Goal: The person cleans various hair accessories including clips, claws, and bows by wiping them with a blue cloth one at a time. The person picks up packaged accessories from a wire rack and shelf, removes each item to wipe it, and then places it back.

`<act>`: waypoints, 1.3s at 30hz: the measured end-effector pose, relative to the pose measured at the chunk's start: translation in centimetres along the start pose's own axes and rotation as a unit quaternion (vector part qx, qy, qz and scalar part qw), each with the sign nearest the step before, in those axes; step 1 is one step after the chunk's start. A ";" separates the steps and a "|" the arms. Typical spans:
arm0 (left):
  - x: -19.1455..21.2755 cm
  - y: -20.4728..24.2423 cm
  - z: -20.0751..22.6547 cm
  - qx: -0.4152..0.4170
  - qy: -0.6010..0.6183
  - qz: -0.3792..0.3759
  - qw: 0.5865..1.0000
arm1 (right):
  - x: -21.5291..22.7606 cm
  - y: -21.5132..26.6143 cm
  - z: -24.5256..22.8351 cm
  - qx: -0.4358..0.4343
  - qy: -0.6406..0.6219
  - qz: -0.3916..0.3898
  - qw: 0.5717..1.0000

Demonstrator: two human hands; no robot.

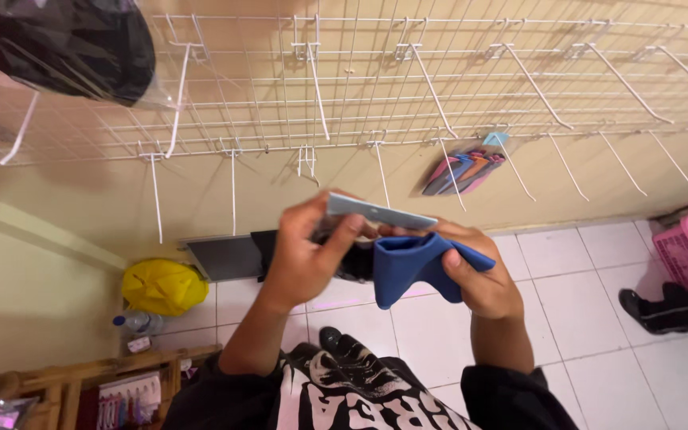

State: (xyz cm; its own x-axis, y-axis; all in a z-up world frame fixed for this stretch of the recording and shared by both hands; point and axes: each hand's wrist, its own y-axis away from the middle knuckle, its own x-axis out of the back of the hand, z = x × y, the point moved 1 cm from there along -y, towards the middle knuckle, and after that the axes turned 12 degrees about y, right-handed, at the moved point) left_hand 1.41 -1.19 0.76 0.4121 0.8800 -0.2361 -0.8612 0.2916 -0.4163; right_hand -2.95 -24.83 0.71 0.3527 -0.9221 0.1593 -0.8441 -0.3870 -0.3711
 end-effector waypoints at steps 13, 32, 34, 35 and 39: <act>-0.4 -8.4 5.5 -0.164 -0.054 0.019 0.985 | 6.1 -10.6 -3.3 0.232 0.336 0.038 0.912; 1.7 -18.8 15.4 -0.272 -0.021 0.026 0.962 | 10.3 -23.8 -10.8 0.452 0.297 0.067 0.838; 1.4 -19.4 15.8 -0.270 -0.072 0.040 0.959 | 10.0 -24.4 -11.4 0.443 0.259 0.081 0.855; 1.2 -19.5 16.3 -0.285 -0.078 0.033 0.955 | 10.0 -24.6 -12.2 0.459 0.260 0.084 0.845; 0.8 -19.7 16.8 -0.252 -0.090 0.053 0.962 | 9.2 -24.9 -14.0 0.478 0.394 0.050 0.783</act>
State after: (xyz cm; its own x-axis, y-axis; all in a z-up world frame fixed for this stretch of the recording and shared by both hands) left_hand 13.68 0.05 23.50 0.2334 0.9586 -0.1634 -0.6229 0.0183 -0.7821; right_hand 15.67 -23.65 24.23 -0.3739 -0.8050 0.4606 -0.0298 -0.4860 -0.8735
